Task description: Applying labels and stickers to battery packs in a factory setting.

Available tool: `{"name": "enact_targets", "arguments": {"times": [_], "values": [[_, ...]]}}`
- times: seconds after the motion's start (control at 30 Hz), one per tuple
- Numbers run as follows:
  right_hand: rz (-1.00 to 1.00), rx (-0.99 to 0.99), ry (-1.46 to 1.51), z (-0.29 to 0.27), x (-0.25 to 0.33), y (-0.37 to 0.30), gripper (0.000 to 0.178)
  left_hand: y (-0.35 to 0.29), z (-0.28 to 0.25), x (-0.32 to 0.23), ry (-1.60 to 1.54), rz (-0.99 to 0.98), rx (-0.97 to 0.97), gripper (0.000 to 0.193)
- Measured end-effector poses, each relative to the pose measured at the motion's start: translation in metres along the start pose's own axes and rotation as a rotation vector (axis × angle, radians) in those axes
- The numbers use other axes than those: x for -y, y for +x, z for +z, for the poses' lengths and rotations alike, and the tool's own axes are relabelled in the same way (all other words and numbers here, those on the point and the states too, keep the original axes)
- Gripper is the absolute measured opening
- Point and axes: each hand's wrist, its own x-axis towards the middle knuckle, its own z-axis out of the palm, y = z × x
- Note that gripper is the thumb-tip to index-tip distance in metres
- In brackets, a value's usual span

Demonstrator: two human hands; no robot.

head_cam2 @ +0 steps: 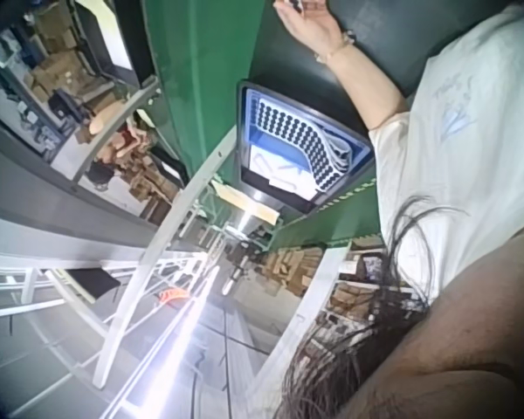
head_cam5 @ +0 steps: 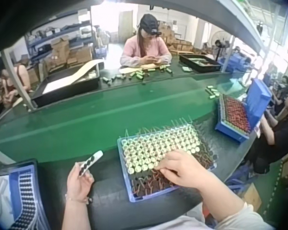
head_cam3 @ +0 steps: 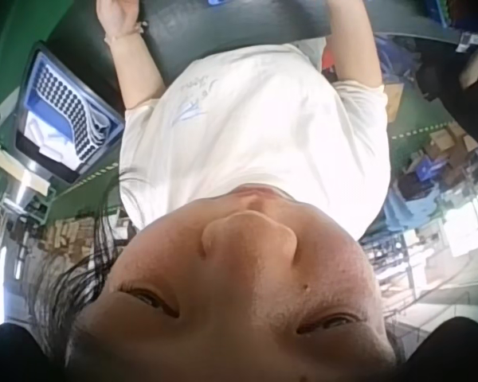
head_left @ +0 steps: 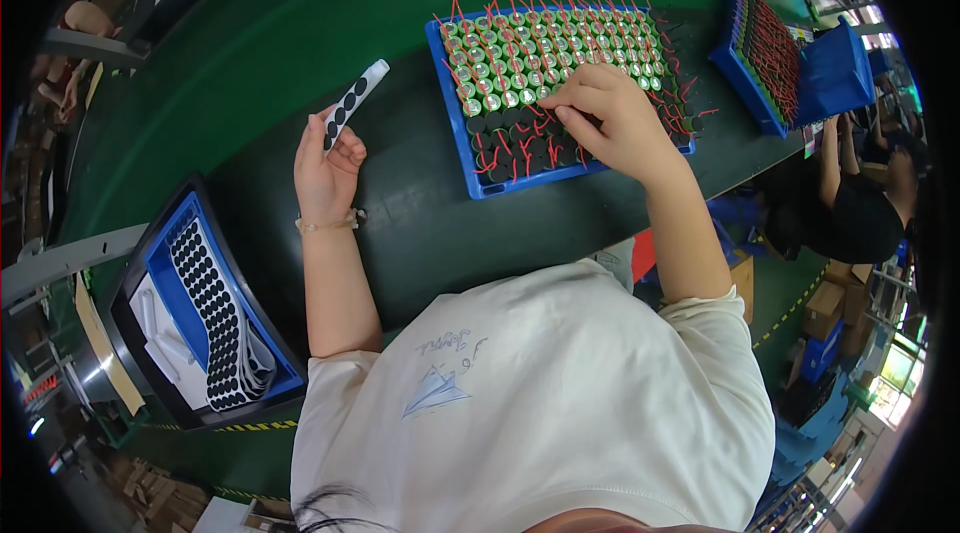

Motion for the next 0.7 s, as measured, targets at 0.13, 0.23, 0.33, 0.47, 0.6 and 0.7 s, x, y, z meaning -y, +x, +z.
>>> {"name": "enact_targets", "arguments": {"times": [0.13, 0.23, 0.33, 0.47, 0.6, 0.7], "values": [[0.004, 0.021, 0.021, -0.002, 0.002, -0.004, 0.015, 0.002, -0.002, 0.0, -0.005, -0.005, 0.012, 0.036], [-0.051, -0.097, -0.058, 0.002, 0.008, 0.003, 0.017, 0.003, -0.001, 0.0, -0.005, -0.028, -0.023, 0.037], [-0.07, -0.113, -0.143, 0.005, 0.016, 0.002, 0.021, 0.002, -0.002, 0.0, -0.009, -0.034, -0.02, 0.037], [0.024, 0.036, -0.185, 0.001, 0.022, -0.008, 0.024, 0.003, -0.004, 0.001, -0.052, -0.029, -0.015, 0.037], [-0.037, 0.013, -0.182, -0.004, 0.023, -0.002, 0.026, 0.005, -0.001, 0.003, -0.043, -0.015, -0.011, 0.037], [-0.114, -0.102, -0.15, 0.006, 0.028, 0.017, 0.027, 0.005, -0.002, 0.004, -0.055, 0.002, -0.013, 0.036]]}}
